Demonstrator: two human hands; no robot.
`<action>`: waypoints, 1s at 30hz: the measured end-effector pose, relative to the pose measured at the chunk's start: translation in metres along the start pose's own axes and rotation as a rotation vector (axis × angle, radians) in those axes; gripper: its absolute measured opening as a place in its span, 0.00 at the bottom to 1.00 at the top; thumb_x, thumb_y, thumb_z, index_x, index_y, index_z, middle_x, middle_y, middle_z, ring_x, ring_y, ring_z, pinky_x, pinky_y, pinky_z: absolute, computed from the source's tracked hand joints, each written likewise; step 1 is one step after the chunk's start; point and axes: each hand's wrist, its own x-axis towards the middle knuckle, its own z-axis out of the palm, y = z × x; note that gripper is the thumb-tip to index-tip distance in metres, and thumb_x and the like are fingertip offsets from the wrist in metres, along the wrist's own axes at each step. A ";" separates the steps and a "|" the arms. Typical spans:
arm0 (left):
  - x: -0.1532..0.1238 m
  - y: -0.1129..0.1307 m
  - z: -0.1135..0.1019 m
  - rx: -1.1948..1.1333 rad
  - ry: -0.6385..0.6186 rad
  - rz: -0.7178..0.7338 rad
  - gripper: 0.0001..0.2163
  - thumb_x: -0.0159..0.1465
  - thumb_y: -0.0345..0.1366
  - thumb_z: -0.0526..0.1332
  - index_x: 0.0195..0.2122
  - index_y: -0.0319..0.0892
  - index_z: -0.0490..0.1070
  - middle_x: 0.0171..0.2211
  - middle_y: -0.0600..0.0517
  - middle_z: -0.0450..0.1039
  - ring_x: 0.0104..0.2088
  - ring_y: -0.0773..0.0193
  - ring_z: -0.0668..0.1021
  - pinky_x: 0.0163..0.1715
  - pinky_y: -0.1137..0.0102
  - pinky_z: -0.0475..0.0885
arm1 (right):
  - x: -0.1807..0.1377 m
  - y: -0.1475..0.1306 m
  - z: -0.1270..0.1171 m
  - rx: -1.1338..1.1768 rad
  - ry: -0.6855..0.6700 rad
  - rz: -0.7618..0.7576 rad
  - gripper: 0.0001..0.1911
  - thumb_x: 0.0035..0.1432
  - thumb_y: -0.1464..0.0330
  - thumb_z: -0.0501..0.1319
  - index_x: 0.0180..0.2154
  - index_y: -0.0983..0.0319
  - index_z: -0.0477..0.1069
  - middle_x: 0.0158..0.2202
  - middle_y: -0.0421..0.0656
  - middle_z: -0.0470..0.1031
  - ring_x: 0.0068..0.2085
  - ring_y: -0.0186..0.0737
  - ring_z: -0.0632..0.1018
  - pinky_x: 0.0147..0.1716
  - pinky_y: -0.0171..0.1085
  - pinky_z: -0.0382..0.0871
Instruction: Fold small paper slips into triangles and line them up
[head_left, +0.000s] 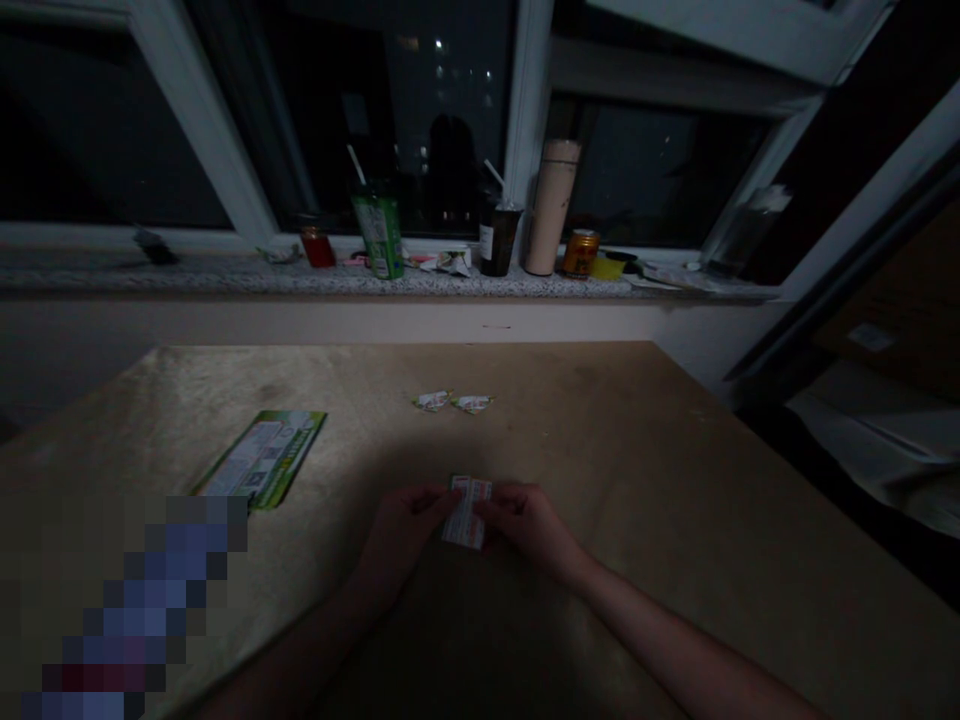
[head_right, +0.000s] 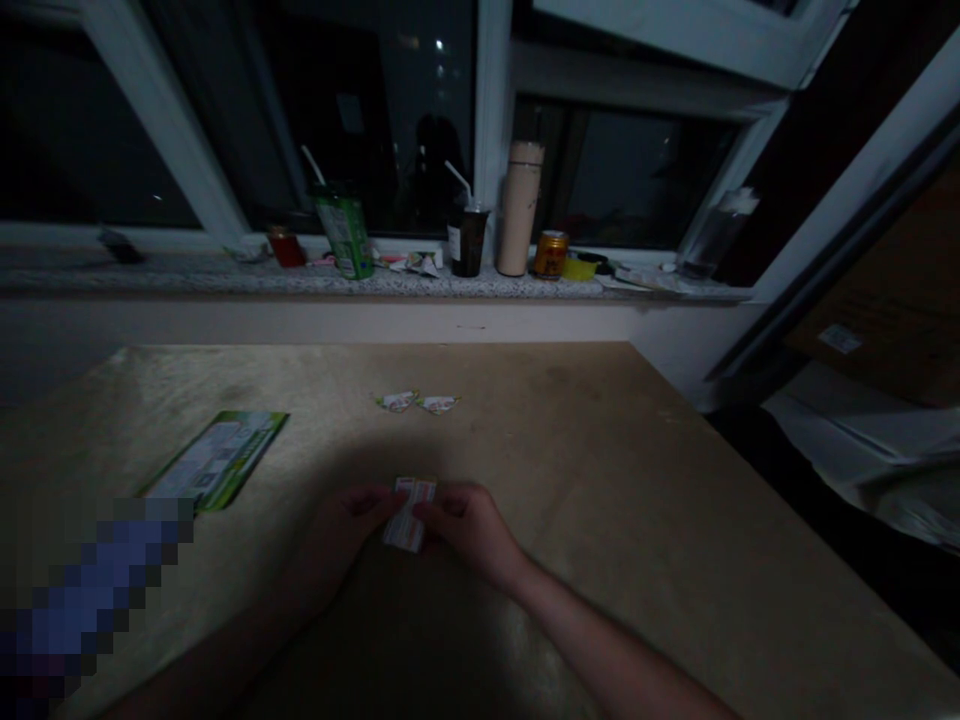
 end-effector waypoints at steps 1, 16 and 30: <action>0.000 0.000 0.000 0.000 0.006 0.006 0.14 0.52 0.47 0.63 0.27 0.40 0.77 0.24 0.52 0.77 0.27 0.59 0.77 0.27 0.71 0.70 | -0.001 0.000 0.000 -0.005 -0.033 0.030 0.25 0.45 0.47 0.63 0.23 0.65 0.69 0.20 0.39 0.72 0.20 0.31 0.71 0.20 0.30 0.64; 0.000 0.001 -0.002 0.000 0.025 0.031 0.16 0.53 0.49 0.62 0.28 0.39 0.77 0.25 0.52 0.76 0.27 0.58 0.76 0.27 0.71 0.68 | -0.006 0.002 0.001 -0.029 -0.151 0.077 0.27 0.48 0.46 0.60 0.22 0.64 0.66 0.16 0.39 0.70 0.16 0.29 0.68 0.17 0.29 0.60; -0.001 0.004 0.001 -0.059 0.012 0.001 0.16 0.53 0.48 0.62 0.29 0.39 0.77 0.24 0.53 0.76 0.26 0.61 0.76 0.26 0.72 0.68 | -0.010 0.002 0.002 -0.026 -0.104 -0.035 0.24 0.48 0.50 0.63 0.18 0.64 0.63 0.15 0.34 0.60 0.17 0.25 0.58 0.16 0.28 0.48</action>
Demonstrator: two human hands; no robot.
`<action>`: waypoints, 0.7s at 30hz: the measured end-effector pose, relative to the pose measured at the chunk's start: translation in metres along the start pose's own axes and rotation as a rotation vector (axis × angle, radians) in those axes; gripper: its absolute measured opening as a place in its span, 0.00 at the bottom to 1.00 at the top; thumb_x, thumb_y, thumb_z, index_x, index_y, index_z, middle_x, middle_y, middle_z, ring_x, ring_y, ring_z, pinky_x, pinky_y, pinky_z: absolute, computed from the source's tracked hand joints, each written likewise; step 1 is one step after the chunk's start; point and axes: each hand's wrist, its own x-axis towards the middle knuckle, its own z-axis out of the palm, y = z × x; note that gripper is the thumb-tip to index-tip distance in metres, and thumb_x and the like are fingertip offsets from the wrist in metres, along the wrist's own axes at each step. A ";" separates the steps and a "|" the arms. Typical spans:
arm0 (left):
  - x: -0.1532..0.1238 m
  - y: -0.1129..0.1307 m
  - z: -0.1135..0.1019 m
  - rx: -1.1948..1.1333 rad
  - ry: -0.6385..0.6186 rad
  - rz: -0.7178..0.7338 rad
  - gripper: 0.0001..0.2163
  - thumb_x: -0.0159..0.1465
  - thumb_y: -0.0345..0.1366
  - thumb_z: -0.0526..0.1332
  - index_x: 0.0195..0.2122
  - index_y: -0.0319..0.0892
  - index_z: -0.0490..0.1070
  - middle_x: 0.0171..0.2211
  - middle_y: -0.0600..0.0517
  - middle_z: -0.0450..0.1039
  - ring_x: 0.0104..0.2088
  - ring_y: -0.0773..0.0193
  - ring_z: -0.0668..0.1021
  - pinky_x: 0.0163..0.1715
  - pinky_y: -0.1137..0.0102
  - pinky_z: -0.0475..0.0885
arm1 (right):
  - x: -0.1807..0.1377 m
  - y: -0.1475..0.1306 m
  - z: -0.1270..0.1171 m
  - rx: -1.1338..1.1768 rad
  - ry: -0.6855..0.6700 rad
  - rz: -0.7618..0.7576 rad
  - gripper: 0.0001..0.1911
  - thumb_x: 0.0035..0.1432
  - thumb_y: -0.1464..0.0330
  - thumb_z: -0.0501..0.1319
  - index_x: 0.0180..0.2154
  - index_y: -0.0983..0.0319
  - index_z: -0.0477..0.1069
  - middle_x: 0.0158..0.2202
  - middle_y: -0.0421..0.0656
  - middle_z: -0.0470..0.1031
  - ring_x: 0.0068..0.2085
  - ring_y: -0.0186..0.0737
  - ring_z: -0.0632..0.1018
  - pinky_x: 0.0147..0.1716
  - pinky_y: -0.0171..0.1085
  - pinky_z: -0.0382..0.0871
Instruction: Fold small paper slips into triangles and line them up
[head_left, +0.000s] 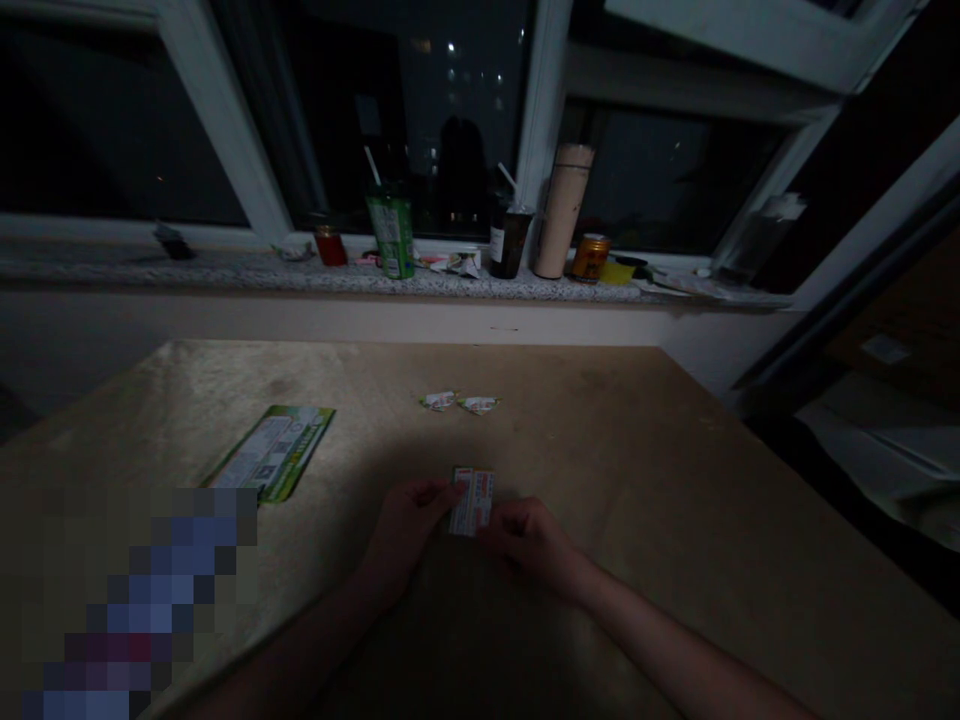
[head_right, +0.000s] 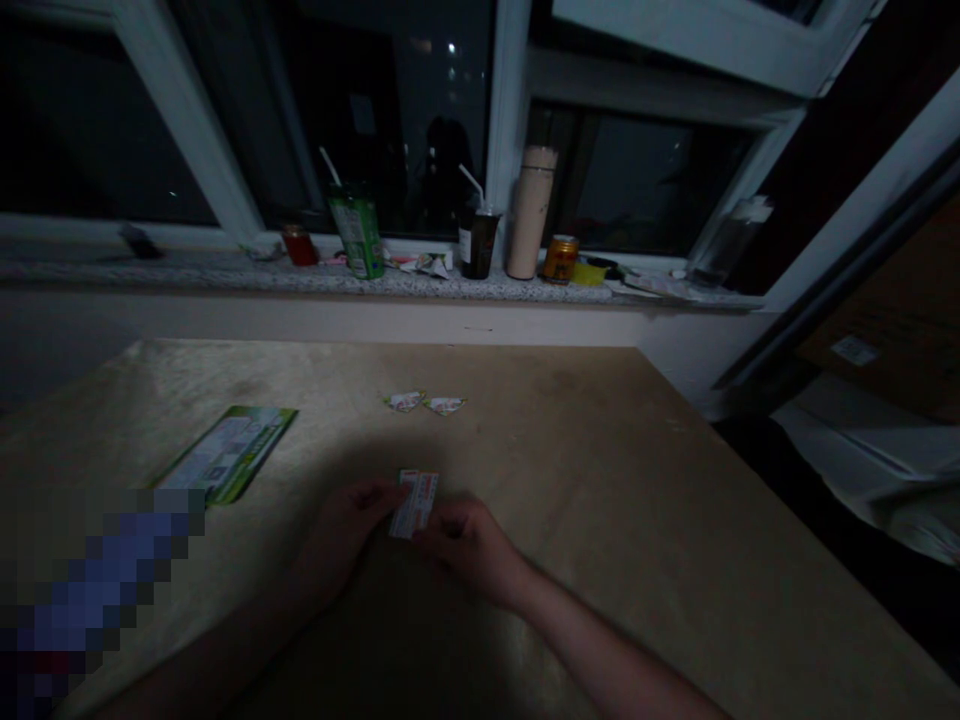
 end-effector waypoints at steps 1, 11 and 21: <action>0.001 0.000 -0.001 -0.005 0.005 0.000 0.16 0.54 0.49 0.62 0.30 0.38 0.77 0.24 0.53 0.76 0.26 0.61 0.76 0.26 0.72 0.68 | 0.000 0.001 0.000 0.019 0.008 0.001 0.24 0.49 0.50 0.63 0.19 0.64 0.64 0.15 0.34 0.61 0.17 0.25 0.59 0.16 0.28 0.49; 0.002 -0.001 -0.004 0.008 0.020 -0.002 0.17 0.54 0.49 0.62 0.30 0.39 0.76 0.25 0.53 0.76 0.27 0.60 0.76 0.27 0.72 0.68 | 0.003 0.000 0.001 0.024 -0.050 0.072 0.29 0.49 0.43 0.56 0.22 0.64 0.67 0.15 0.36 0.64 0.15 0.28 0.63 0.15 0.29 0.53; 0.002 -0.007 -0.001 0.024 -0.020 0.005 0.16 0.54 0.48 0.62 0.30 0.39 0.77 0.26 0.52 0.77 0.28 0.59 0.77 0.28 0.71 0.70 | -0.001 -0.004 0.003 -0.092 -0.021 0.013 0.29 0.50 0.43 0.55 0.17 0.62 0.63 0.14 0.35 0.59 0.16 0.27 0.57 0.15 0.30 0.47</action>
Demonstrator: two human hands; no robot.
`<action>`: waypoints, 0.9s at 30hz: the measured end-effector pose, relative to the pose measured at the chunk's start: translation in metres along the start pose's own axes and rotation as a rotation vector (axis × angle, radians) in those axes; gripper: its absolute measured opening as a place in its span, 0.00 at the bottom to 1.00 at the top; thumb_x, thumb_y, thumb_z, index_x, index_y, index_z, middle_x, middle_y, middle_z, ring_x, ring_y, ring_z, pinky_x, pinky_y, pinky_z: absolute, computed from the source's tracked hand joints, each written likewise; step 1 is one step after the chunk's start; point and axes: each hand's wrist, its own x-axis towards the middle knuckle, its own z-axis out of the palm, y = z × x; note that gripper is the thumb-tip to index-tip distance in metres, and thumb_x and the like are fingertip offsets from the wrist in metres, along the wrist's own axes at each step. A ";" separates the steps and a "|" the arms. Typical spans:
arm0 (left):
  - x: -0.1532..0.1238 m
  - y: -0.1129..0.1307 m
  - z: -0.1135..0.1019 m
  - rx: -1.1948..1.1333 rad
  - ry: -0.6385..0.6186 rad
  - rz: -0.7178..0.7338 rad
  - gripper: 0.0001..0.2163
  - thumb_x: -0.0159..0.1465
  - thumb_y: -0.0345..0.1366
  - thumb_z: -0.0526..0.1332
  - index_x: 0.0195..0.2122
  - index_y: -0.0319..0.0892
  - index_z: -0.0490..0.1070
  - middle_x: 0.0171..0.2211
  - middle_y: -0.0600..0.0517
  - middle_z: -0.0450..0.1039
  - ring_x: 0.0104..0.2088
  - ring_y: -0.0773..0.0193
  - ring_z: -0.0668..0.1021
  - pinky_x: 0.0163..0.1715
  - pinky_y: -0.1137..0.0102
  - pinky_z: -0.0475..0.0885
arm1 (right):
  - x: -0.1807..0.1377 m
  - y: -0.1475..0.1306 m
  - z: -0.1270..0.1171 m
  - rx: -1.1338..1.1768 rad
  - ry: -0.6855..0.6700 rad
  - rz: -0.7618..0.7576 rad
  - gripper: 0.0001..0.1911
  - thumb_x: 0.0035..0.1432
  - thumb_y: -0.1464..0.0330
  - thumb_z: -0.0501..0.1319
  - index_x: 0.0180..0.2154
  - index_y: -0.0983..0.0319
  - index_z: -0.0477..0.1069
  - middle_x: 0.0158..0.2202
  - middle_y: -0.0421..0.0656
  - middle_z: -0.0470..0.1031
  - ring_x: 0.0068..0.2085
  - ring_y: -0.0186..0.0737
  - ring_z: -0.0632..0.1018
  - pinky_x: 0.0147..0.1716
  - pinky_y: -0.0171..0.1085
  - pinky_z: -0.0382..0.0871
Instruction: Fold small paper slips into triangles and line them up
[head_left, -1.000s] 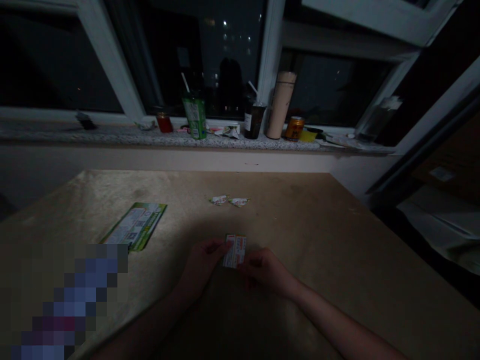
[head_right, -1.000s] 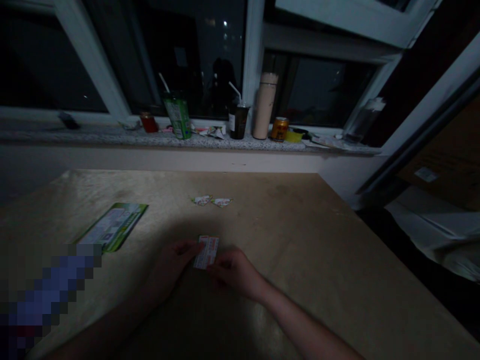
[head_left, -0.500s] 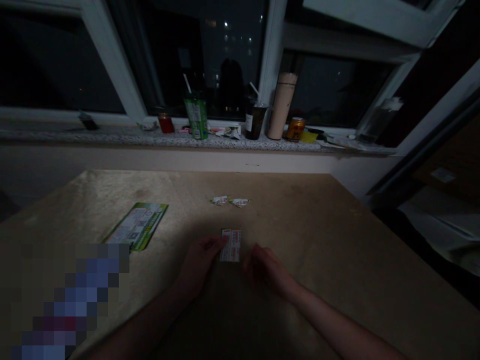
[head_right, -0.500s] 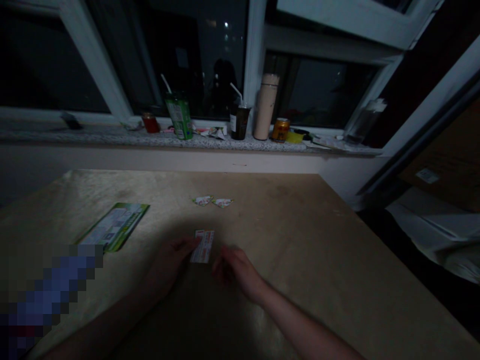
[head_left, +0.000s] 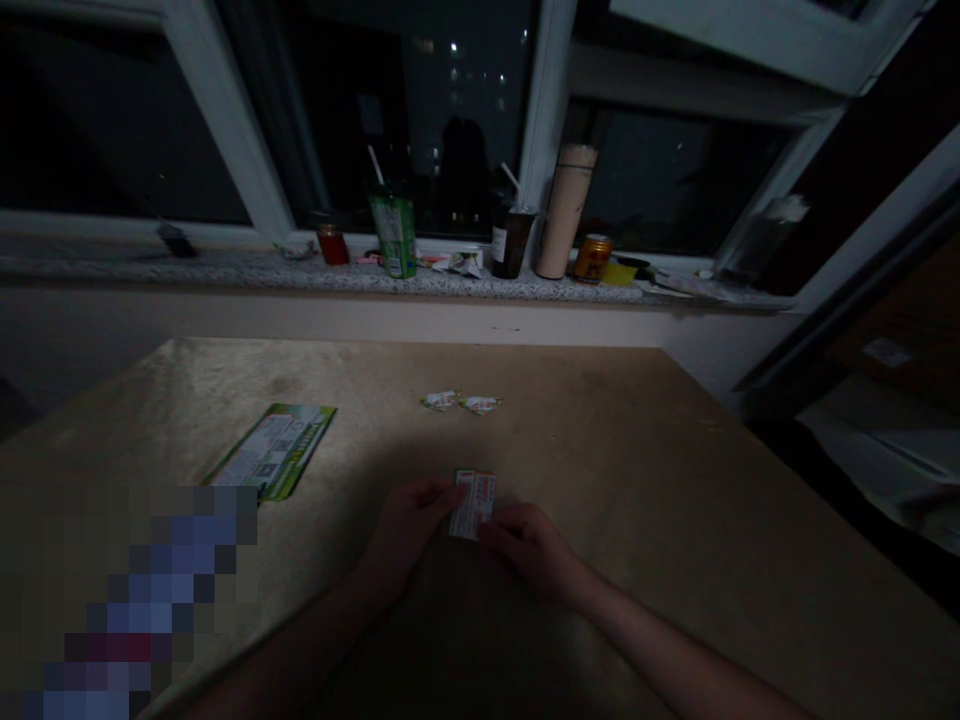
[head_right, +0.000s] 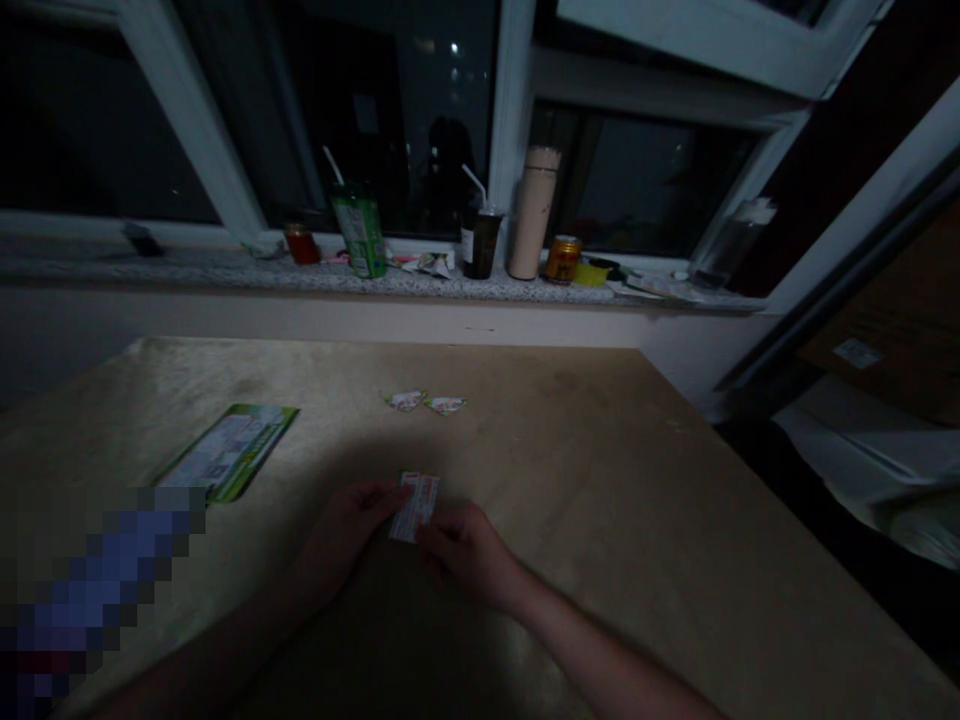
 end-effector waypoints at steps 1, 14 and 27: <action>0.000 0.000 0.000 0.001 -0.005 0.001 0.16 0.54 0.48 0.62 0.30 0.40 0.77 0.26 0.52 0.77 0.28 0.59 0.77 0.28 0.71 0.70 | 0.000 0.000 0.000 -0.009 0.010 0.005 0.30 0.50 0.43 0.55 0.17 0.62 0.62 0.13 0.35 0.58 0.16 0.27 0.56 0.15 0.30 0.46; 0.001 -0.003 0.001 0.038 -0.092 0.027 0.13 0.53 0.46 0.62 0.27 0.40 0.76 0.24 0.53 0.76 0.27 0.59 0.77 0.27 0.71 0.69 | 0.004 0.004 -0.004 0.032 0.131 0.011 0.30 0.50 0.43 0.56 0.16 0.63 0.62 0.12 0.35 0.59 0.15 0.27 0.58 0.15 0.29 0.47; 0.003 -0.006 0.001 0.028 -0.150 0.055 0.13 0.55 0.45 0.61 0.30 0.39 0.76 0.27 0.52 0.77 0.29 0.59 0.78 0.29 0.70 0.71 | 0.006 0.006 -0.005 0.038 0.293 -0.050 0.27 0.53 0.47 0.57 0.19 0.64 0.65 0.14 0.36 0.63 0.16 0.27 0.61 0.14 0.28 0.51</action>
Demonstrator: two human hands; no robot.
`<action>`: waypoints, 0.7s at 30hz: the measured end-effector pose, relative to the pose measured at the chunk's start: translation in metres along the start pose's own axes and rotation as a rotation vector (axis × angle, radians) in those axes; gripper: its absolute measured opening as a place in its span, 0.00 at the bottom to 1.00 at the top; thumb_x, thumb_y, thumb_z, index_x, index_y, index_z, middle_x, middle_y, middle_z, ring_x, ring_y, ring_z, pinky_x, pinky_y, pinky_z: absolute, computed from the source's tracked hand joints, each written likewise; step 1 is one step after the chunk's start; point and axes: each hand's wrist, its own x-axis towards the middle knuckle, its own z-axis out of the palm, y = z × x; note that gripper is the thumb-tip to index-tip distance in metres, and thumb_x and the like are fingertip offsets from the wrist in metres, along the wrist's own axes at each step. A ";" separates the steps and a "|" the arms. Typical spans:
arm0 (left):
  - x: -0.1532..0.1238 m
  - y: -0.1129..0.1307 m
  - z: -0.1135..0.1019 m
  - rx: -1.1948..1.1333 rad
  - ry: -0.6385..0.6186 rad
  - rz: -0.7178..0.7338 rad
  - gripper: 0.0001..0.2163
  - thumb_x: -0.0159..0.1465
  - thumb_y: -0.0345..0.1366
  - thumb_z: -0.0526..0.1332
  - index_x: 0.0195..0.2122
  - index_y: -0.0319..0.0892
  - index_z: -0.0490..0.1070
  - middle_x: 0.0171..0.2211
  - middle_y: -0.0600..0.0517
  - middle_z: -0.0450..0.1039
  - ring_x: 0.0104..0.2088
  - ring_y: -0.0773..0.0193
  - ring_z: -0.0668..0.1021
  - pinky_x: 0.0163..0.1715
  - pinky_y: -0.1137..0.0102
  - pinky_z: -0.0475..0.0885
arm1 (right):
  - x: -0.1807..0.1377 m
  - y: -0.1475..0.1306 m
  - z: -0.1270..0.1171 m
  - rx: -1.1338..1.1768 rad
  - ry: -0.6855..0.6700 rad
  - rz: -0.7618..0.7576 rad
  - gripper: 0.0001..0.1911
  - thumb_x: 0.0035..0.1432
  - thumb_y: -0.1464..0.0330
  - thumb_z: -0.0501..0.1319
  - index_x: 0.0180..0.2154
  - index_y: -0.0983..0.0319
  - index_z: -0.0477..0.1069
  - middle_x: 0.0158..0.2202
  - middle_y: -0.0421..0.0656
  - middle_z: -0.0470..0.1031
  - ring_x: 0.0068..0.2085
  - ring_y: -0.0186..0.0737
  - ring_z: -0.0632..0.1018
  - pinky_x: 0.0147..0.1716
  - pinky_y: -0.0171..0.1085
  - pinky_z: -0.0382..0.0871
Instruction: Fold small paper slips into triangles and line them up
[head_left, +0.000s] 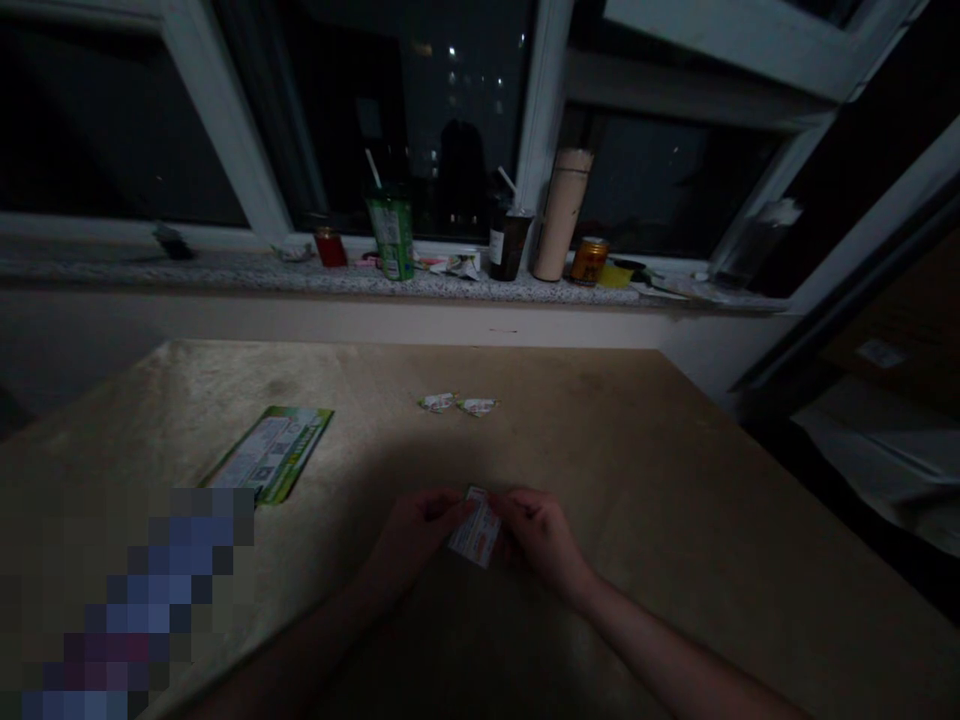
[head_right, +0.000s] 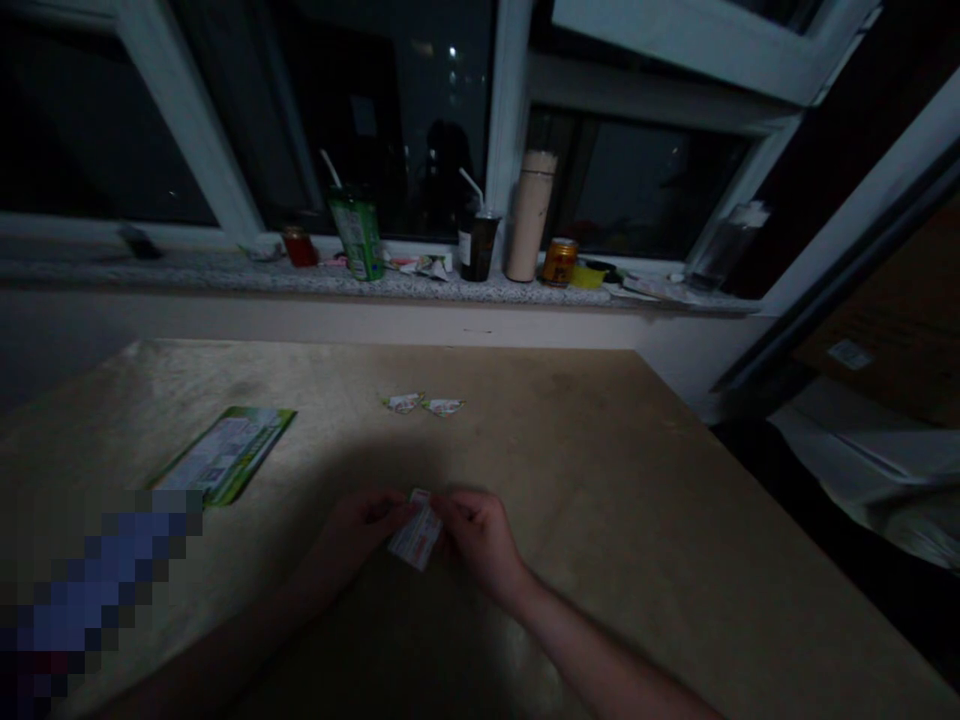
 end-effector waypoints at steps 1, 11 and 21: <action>0.000 0.000 0.000 -0.007 0.002 0.006 0.14 0.56 0.46 0.60 0.31 0.39 0.76 0.27 0.51 0.77 0.30 0.58 0.78 0.30 0.69 0.72 | 0.000 0.001 0.001 0.003 0.011 0.002 0.27 0.52 0.46 0.57 0.19 0.64 0.65 0.14 0.36 0.63 0.16 0.27 0.62 0.14 0.28 0.51; -0.006 -0.010 0.004 0.094 0.006 0.124 0.19 0.53 0.41 0.64 0.45 0.39 0.72 0.39 0.50 0.78 0.38 0.55 0.79 0.38 0.66 0.73 | 0.003 0.003 -0.008 -0.347 0.105 -0.376 0.15 0.58 0.62 0.59 0.44 0.63 0.69 0.37 0.46 0.75 0.36 0.39 0.75 0.33 0.35 0.69; -0.017 -0.005 0.001 0.428 0.023 0.269 0.10 0.60 0.39 0.59 0.41 0.46 0.75 0.37 0.54 0.78 0.37 0.60 0.78 0.39 0.70 0.71 | 0.010 0.009 -0.026 -1.151 -0.049 -1.012 0.12 0.64 0.70 0.54 0.47 0.55 0.70 0.49 0.41 0.74 0.52 0.41 0.68 0.56 0.48 0.54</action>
